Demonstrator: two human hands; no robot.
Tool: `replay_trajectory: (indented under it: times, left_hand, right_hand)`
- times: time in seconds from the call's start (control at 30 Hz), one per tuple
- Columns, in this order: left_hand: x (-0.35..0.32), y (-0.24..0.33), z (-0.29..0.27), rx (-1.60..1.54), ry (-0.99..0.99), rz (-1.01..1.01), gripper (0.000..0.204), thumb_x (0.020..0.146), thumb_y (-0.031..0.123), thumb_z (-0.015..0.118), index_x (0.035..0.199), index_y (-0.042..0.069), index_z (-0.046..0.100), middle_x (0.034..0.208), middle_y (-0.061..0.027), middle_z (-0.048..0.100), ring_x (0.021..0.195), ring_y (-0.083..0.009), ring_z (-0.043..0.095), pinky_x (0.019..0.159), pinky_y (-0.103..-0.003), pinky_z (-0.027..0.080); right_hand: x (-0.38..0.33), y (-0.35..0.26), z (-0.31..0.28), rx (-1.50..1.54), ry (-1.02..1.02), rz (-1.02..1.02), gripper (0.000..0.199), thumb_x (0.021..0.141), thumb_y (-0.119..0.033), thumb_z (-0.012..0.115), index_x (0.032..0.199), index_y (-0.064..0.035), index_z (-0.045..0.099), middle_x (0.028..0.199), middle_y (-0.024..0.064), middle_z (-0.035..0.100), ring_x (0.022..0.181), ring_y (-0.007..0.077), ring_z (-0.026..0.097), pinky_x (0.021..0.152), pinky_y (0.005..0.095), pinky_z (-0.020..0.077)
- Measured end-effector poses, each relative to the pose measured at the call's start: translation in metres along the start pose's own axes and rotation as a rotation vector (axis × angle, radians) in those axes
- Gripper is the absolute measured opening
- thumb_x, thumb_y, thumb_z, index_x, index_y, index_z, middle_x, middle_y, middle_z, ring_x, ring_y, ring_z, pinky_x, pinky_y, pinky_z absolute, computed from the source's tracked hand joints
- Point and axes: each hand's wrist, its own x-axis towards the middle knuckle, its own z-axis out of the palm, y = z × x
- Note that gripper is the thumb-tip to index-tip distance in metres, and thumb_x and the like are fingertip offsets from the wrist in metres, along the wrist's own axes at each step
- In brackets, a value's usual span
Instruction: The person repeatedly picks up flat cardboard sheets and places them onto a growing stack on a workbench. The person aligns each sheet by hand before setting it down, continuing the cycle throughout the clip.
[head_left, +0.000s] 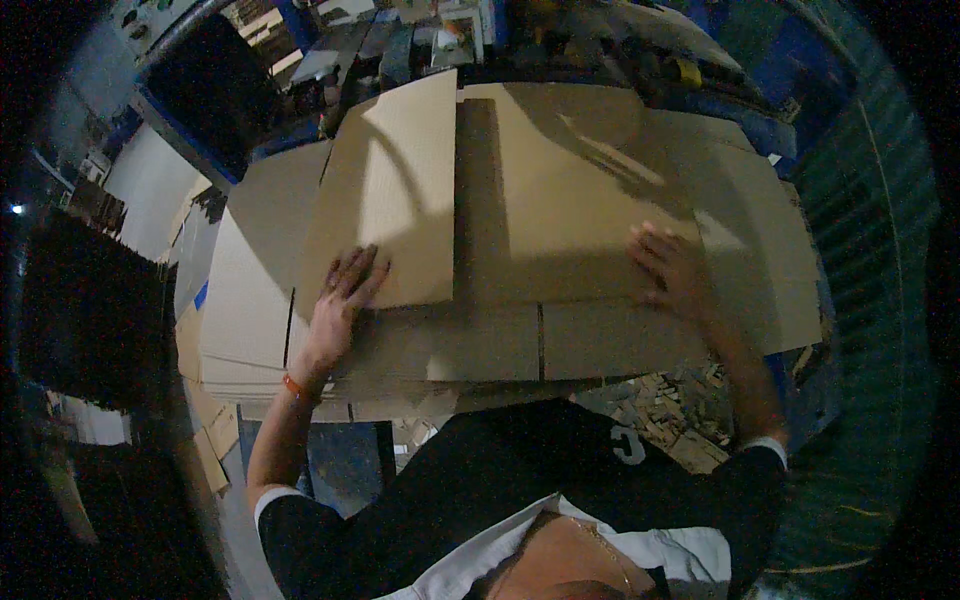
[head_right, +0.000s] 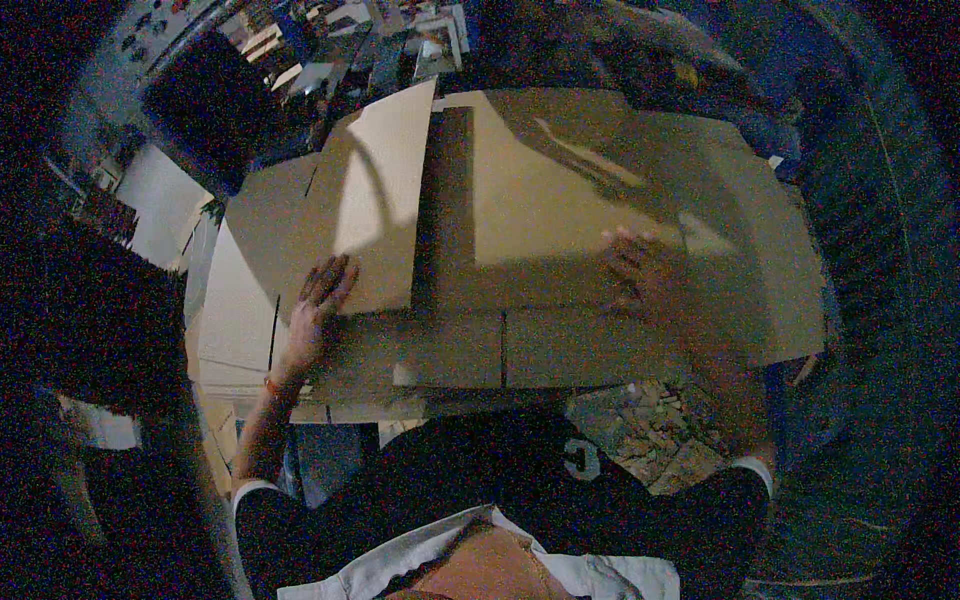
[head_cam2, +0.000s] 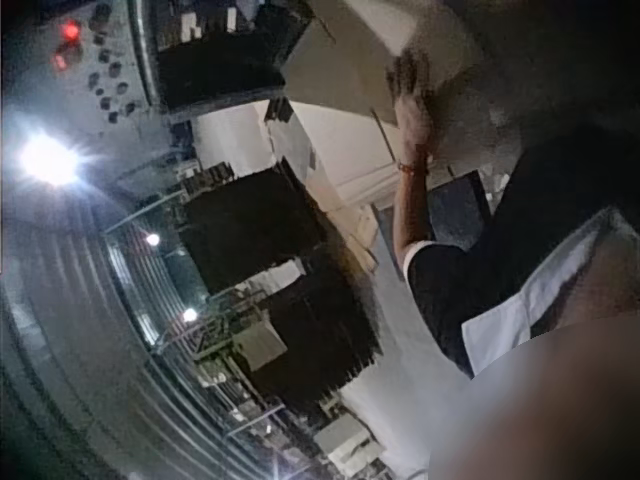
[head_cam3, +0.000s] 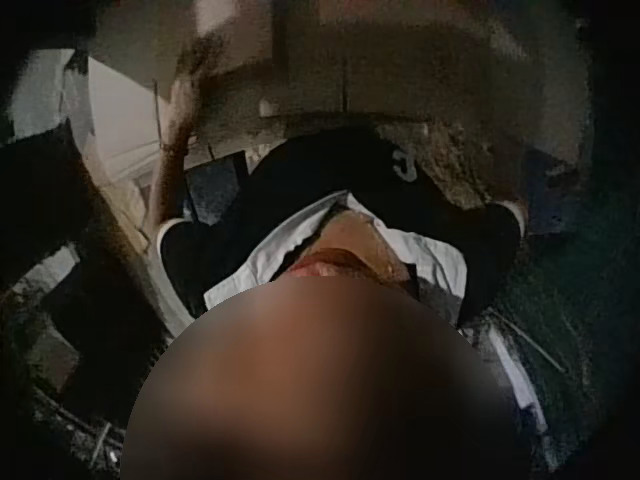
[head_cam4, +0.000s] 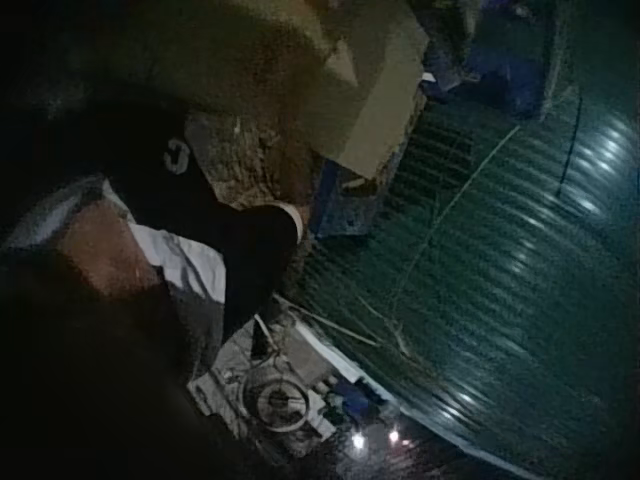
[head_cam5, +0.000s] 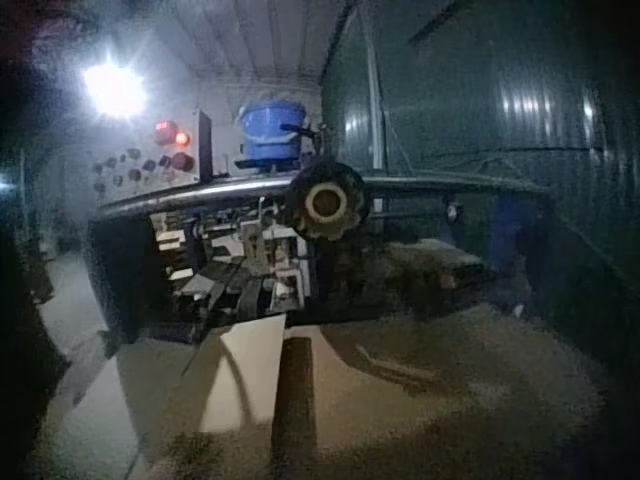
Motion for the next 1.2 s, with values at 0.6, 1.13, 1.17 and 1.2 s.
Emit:
replay_trajectory:
  times: [0.6, 1.13, 1.17, 1.2]
  left_hand:
    - [0.041, -0.105, -0.008, 0.109, 0.408, -0.672, 0.065, 0.085, 0.038, 0.064, 0.130, -0.003, 0.042, 0.132, -0.0270, 0.044, 0.119, -0.0391, 0.046, 0.100, -0.043, 0.037]
    - [-0.158, -0.120, -0.029, -0.723, 1.093, -0.754, 0.048, 0.090, 0.025, 0.053, 0.132, 0.005, 0.043, 0.127, -0.0171, 0.051, 0.115, -0.0258, 0.050, 0.097, -0.036, 0.040]
    - [-0.161, -0.127, -0.029, -0.853, 1.058, -0.590, 0.045, 0.091, 0.024, 0.052, 0.131, 0.005, 0.044, 0.127, -0.0163, 0.052, 0.116, -0.0243, 0.049, 0.097, -0.036, 0.039]
    - [-0.161, -0.134, -0.031, -1.038, 1.083, -0.688, 0.043, 0.091, 0.023, 0.051, 0.130, 0.004, 0.046, 0.125, -0.0156, 0.053, 0.115, -0.0231, 0.050, 0.097, -0.036, 0.039]
  right_hand:
    - [-0.012, 0.106, 0.024, 0.716, 0.665, 0.830, 0.040, 0.084, -0.032, 0.061, 0.117, -0.0087, 0.057, 0.121, 0.0130, 0.054, 0.100, 0.0268, 0.055, 0.086, 0.0395, 0.0457]
    - [-0.144, 0.071, -0.101, 0.606, 1.577, 0.607, 0.064, 0.081, -0.010, 0.062, 0.136, 0.0022, 0.031, 0.132, 0.0148, 0.045, 0.116, 0.0272, 0.047, 0.099, 0.0396, 0.0358]
    - [-0.129, 0.050, -0.119, 0.565, 1.573, 0.519, 0.069, 0.080, -0.011, 0.062, 0.138, 0.0033, 0.028, 0.135, 0.0157, 0.043, 0.118, 0.0280, 0.045, 0.101, 0.0403, 0.0335]
    - [-0.119, 0.026, -0.130, 0.478, 1.581, 0.531, 0.069, 0.080, -0.010, 0.063, 0.138, 0.0029, 0.029, 0.135, 0.0162, 0.043, 0.118, 0.0282, 0.045, 0.101, 0.0411, 0.0343]
